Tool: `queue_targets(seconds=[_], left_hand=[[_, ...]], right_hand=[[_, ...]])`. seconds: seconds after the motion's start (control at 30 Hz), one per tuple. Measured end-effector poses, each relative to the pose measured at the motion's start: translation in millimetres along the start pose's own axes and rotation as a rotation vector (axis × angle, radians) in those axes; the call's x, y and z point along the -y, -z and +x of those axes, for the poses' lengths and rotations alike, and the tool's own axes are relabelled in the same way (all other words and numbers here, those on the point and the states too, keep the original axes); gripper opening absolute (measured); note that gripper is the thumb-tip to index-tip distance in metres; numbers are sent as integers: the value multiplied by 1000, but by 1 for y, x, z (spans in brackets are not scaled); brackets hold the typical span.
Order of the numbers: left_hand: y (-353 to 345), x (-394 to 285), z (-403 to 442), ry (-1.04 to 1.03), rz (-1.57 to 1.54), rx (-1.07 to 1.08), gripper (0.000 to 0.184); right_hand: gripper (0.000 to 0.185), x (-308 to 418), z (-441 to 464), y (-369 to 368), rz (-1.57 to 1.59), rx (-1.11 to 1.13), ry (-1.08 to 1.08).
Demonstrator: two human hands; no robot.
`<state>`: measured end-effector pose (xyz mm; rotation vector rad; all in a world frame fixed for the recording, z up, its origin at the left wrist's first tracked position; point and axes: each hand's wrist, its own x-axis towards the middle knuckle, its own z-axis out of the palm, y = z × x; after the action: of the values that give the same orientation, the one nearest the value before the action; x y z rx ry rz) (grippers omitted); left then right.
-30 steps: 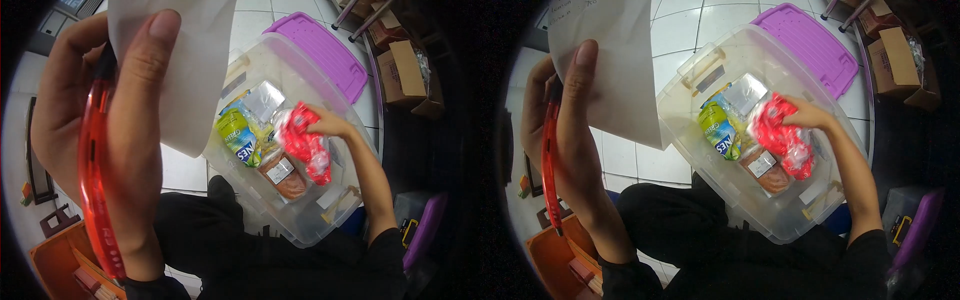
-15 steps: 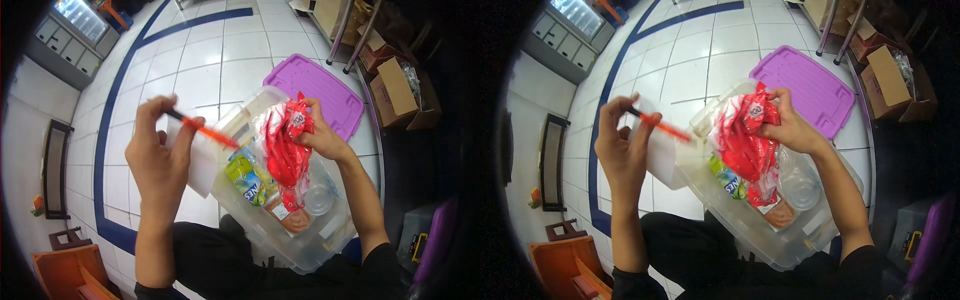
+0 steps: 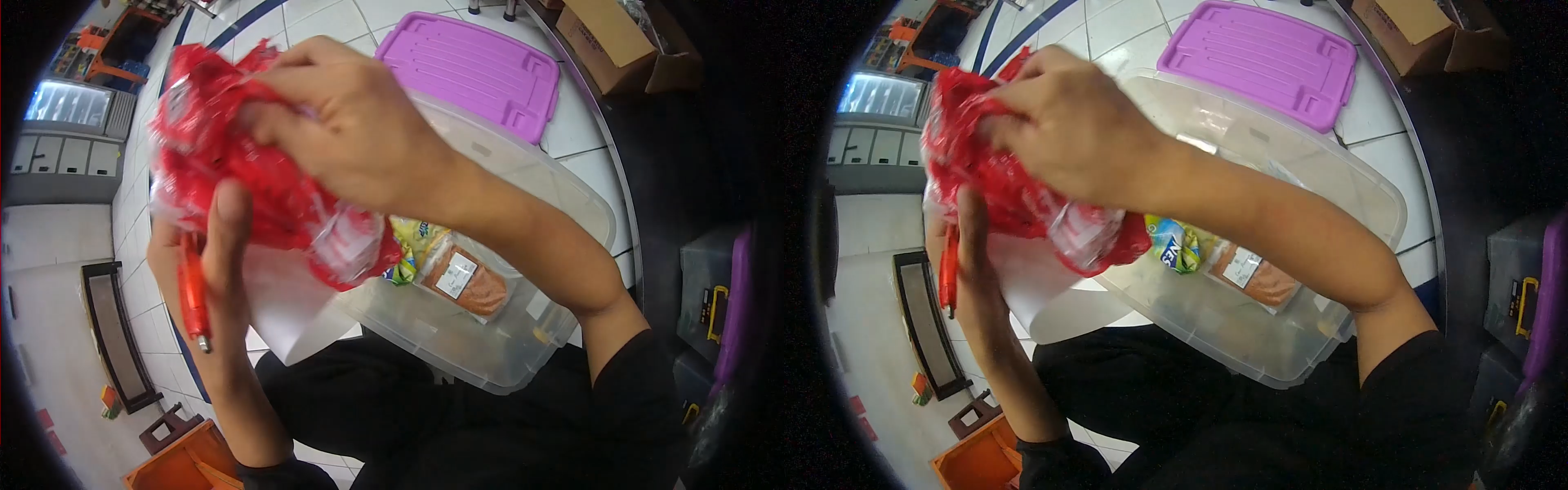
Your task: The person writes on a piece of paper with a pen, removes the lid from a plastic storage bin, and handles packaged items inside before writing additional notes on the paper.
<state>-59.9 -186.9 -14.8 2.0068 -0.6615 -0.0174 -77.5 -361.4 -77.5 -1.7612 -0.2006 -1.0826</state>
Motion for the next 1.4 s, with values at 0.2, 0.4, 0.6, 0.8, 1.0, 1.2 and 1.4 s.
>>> queue_targets(seconds=[0.2,0.4,0.6,0.8,1.0,1.2,1.4], left_hand=[[0,8,3,67,-99,-135,35],[-13,11,9,-118,-179,-212,28],[4,23,15,-37,-187,-240,32],[3,27,16,-2,-140,-229,34],[8,29,21,-1,-307,-215,33],[-2,25,20,2,-220,-243,32],[-2,26,19,-27,-202,-213,29]], right_hand=[[22,18,7,11,-241,35,220],[20,35,18,19,15,41,106],[21,-8,28,36,462,115,-281],[10,-3,20,25,-49,-10,263],[21,-5,23,35,-291,19,239],[17,28,24,26,-285,139,-86],[31,-9,18,40,-198,223,235]])
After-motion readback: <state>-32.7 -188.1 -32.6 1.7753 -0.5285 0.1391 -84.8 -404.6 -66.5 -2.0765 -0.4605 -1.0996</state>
